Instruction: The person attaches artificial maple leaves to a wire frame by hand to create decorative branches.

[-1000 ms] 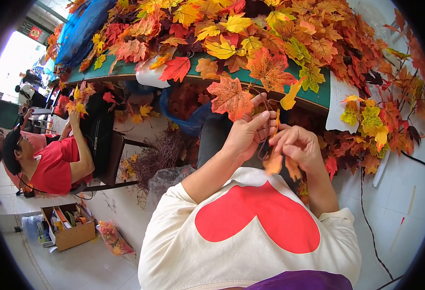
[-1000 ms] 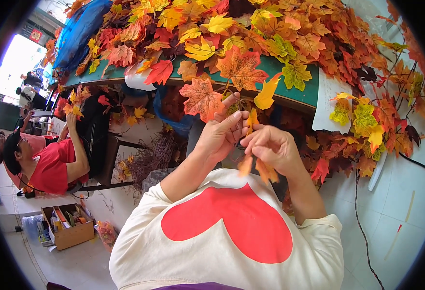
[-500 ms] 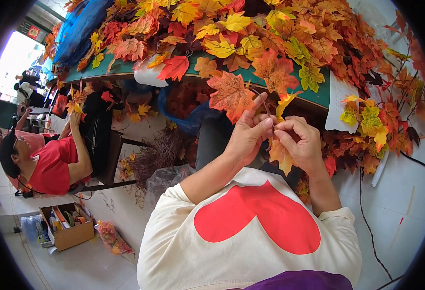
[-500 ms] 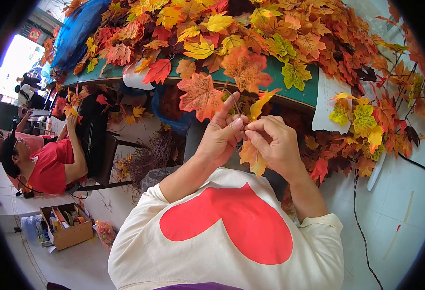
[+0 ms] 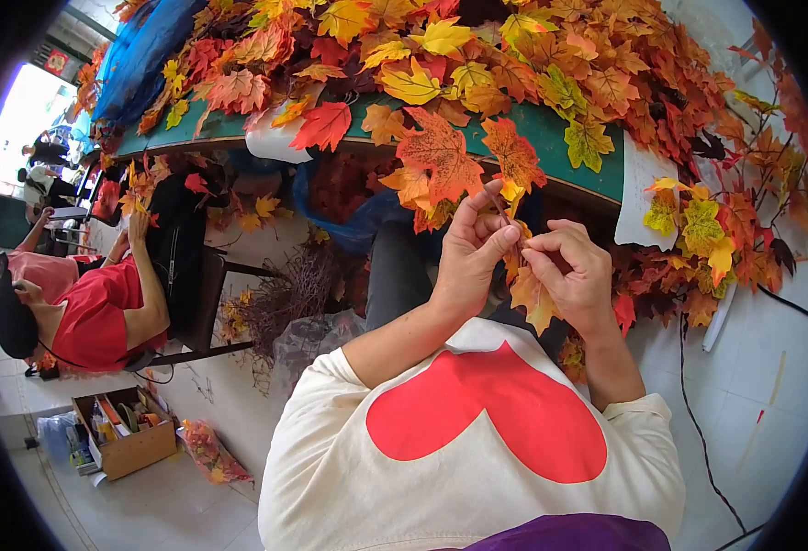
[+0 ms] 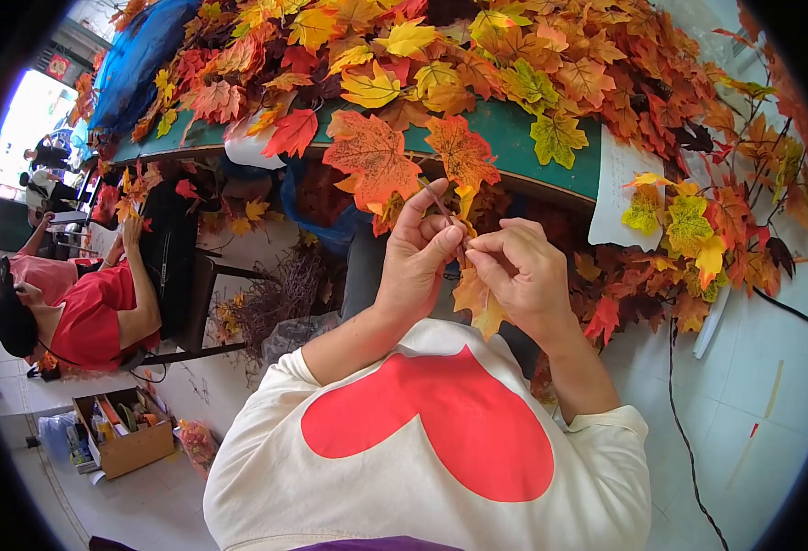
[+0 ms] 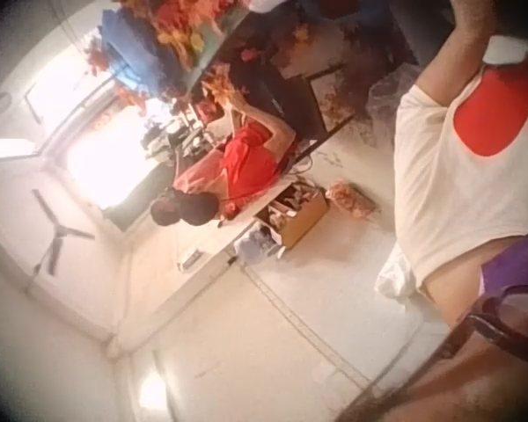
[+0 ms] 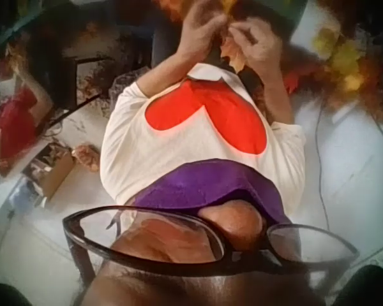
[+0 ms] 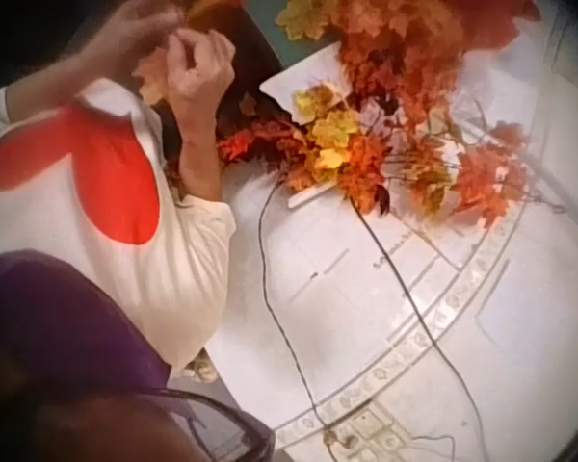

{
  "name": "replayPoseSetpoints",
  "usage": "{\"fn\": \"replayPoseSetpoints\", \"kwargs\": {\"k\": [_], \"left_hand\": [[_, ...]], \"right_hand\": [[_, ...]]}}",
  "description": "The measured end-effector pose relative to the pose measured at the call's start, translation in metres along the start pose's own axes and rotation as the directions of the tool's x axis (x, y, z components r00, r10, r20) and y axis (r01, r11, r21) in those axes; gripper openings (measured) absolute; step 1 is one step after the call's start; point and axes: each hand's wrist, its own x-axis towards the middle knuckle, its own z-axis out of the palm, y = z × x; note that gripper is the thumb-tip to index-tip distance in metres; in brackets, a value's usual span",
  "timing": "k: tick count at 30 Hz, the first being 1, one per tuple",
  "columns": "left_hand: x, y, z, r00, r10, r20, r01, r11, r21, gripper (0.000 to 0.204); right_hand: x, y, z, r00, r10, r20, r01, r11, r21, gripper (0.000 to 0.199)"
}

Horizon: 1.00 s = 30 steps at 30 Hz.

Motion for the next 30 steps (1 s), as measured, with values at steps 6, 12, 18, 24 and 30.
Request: {"fn": "replayPoseSetpoints", "kwargs": {"k": [6,12,18,24,30], "left_hand": [[-0.001,-0.001,0.0013,1.0,0.028,0.013,-0.029,0.998,0.057,0.048],[-0.0026,0.0009,0.0032,0.994,0.107,0.029,-0.111,0.971,0.213,0.047],[-0.0025,-0.0065,-0.003,0.972,0.211,0.102,-0.234,0.899,0.37,0.044],[-0.0027,-0.0038,0.0002,0.973,0.204,0.104,-0.229,0.895,0.384,0.039],[-0.0013,-0.0037,-0.0036,0.982,0.144,0.122,-0.187,0.83,0.526,0.04]], "right_hand": [[-0.0001,-0.0006,-0.002,1.0,-0.023,0.01,0.024,0.999,-0.043,0.009],[-0.0017,0.0009,-0.002,1.0,-0.004,0.0,0.004,0.999,-0.034,0.01],[-0.0025,-0.0008,-0.0041,0.999,0.03,0.022,-0.028,0.998,-0.059,0.01],[-0.004,0.0017,-0.0032,1.0,0.001,0.005,-0.001,0.999,-0.042,0.01],[-0.0071,-0.0018,-0.0022,0.996,0.082,0.032,-0.08,0.995,-0.061,0.009]]}}
